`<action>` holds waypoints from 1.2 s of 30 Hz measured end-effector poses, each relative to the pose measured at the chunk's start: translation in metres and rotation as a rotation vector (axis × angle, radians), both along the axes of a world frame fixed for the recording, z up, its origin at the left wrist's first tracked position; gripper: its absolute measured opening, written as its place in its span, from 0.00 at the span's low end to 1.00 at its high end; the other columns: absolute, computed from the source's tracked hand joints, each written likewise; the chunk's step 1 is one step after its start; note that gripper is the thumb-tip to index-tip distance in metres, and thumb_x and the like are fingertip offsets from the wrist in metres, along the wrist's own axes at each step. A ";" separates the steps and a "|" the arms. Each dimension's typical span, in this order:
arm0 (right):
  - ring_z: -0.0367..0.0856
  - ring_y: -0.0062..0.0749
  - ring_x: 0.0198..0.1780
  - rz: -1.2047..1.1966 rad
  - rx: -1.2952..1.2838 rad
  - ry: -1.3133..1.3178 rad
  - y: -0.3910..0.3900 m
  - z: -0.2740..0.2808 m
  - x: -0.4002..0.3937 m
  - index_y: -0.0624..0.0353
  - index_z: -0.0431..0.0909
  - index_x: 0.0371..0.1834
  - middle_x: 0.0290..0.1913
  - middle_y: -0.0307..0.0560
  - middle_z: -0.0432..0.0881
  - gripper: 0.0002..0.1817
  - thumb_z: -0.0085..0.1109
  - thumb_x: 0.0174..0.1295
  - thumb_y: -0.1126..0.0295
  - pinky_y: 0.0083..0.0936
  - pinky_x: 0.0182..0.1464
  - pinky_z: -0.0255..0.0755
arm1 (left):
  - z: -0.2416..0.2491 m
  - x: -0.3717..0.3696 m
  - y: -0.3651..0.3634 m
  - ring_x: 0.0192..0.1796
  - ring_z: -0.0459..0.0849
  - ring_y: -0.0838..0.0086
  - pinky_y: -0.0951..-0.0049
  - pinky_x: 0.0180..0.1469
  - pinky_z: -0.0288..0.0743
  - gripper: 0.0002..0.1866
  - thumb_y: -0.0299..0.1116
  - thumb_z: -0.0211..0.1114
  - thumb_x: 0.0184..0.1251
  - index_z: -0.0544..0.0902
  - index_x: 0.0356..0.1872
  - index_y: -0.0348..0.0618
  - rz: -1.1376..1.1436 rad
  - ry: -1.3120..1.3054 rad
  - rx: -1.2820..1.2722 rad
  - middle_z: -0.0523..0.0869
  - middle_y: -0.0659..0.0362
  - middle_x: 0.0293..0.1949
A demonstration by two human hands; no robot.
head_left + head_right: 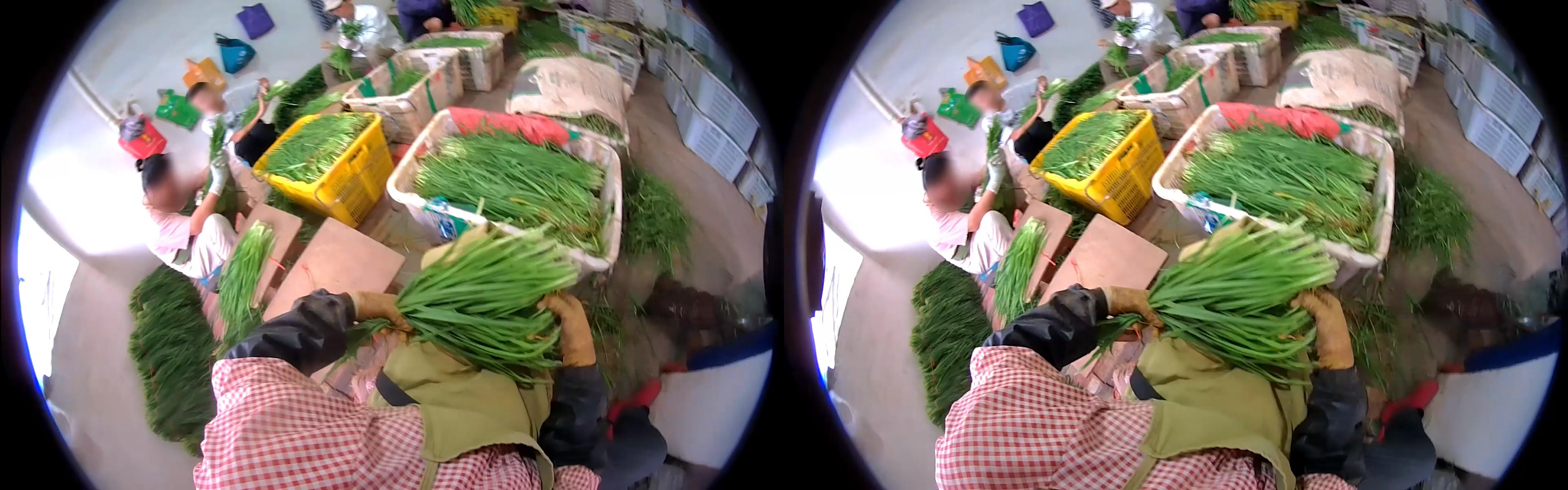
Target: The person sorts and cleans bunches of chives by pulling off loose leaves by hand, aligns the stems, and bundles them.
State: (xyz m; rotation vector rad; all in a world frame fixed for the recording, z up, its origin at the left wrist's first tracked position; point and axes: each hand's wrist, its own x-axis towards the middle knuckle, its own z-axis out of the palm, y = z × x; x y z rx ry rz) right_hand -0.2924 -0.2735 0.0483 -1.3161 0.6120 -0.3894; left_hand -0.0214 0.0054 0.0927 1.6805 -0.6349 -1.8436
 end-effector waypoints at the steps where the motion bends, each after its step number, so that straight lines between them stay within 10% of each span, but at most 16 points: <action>1: 0.77 0.32 0.33 -0.035 0.298 -0.058 0.003 0.008 -0.004 0.65 0.82 0.36 0.36 0.42 0.81 0.14 0.57 0.58 0.64 0.25 0.43 0.72 | 0.000 -0.002 0.002 0.18 0.74 0.81 0.80 0.20 0.66 0.11 0.33 0.70 0.60 0.86 0.35 0.33 0.032 -0.032 0.019 0.84 0.59 0.22; 2: 0.78 0.33 0.34 -0.092 0.599 -0.116 0.000 0.014 -0.009 0.63 0.81 0.34 0.37 0.43 0.81 0.12 0.55 0.58 0.65 0.28 0.43 0.74 | -0.007 0.004 0.007 0.19 0.75 0.80 0.80 0.20 0.66 0.11 0.32 0.70 0.60 0.86 0.35 0.32 0.088 0.013 0.105 0.85 0.57 0.23; 7: 0.77 0.32 0.43 -0.343 0.245 -0.368 -0.071 0.049 -0.058 0.58 0.78 0.32 0.42 0.47 0.82 0.08 0.49 0.62 0.69 0.35 0.43 0.77 | -0.016 0.004 0.023 0.15 0.73 0.78 0.77 0.18 0.66 0.09 0.29 0.65 0.57 0.82 0.35 0.33 0.385 0.370 0.123 0.78 0.59 0.17; 11: 0.78 0.36 0.47 -0.833 -0.926 -0.412 -0.041 0.093 -0.068 0.57 0.79 0.41 0.47 0.49 0.81 0.10 0.49 0.62 0.68 0.35 0.48 0.75 | -0.032 0.008 0.030 0.15 0.71 0.80 0.78 0.18 0.65 0.10 0.30 0.67 0.54 0.80 0.34 0.34 0.358 0.386 0.098 0.80 0.58 0.21; 14: 0.79 0.42 0.52 -0.181 -1.444 0.509 -0.028 -0.034 -0.037 0.57 0.80 0.48 0.52 0.52 0.81 0.15 0.51 0.61 0.66 0.38 0.53 0.74 | -0.030 0.005 0.034 0.14 0.70 0.80 0.77 0.18 0.64 0.11 0.31 0.68 0.54 0.80 0.35 0.34 0.378 0.452 0.103 0.80 0.57 0.21; 18: 0.80 0.49 0.58 0.493 -0.725 1.446 -0.049 -0.161 -0.128 0.56 0.81 0.57 0.58 0.56 0.80 0.22 0.53 0.60 0.64 0.41 0.60 0.72 | -0.029 0.013 0.023 0.15 0.67 0.77 0.77 0.19 0.62 0.13 0.33 0.70 0.56 0.80 0.36 0.33 0.280 0.355 0.096 0.85 0.51 0.29; 25: 0.83 0.54 0.37 -0.491 -0.871 0.532 -0.059 -0.013 -0.065 0.54 0.82 0.40 0.35 0.54 0.84 0.11 0.57 0.65 0.60 0.40 0.40 0.76 | -0.039 0.015 0.028 0.16 0.69 0.78 0.78 0.18 0.62 0.12 0.30 0.68 0.59 0.79 0.40 0.33 0.382 0.458 0.078 0.84 0.50 0.30; 28: 0.84 0.43 0.32 -0.400 -1.035 0.193 -0.007 0.041 -0.025 0.50 0.82 0.38 0.33 0.45 0.85 0.10 0.59 0.64 0.58 0.33 0.34 0.77 | -0.040 0.019 0.026 0.16 0.69 0.78 0.78 0.17 0.62 0.12 0.30 0.68 0.59 0.79 0.40 0.33 0.345 0.416 0.116 0.84 0.50 0.30; 36: 0.83 0.44 0.31 -0.267 -1.210 0.281 0.020 0.008 0.039 0.54 0.80 0.37 0.27 0.44 0.83 0.10 0.60 0.59 0.61 0.36 0.33 0.76 | -0.018 0.009 0.019 0.15 0.74 0.79 0.83 0.18 0.68 0.15 0.26 0.71 0.54 0.80 0.41 0.30 0.336 0.270 0.126 0.83 0.54 0.28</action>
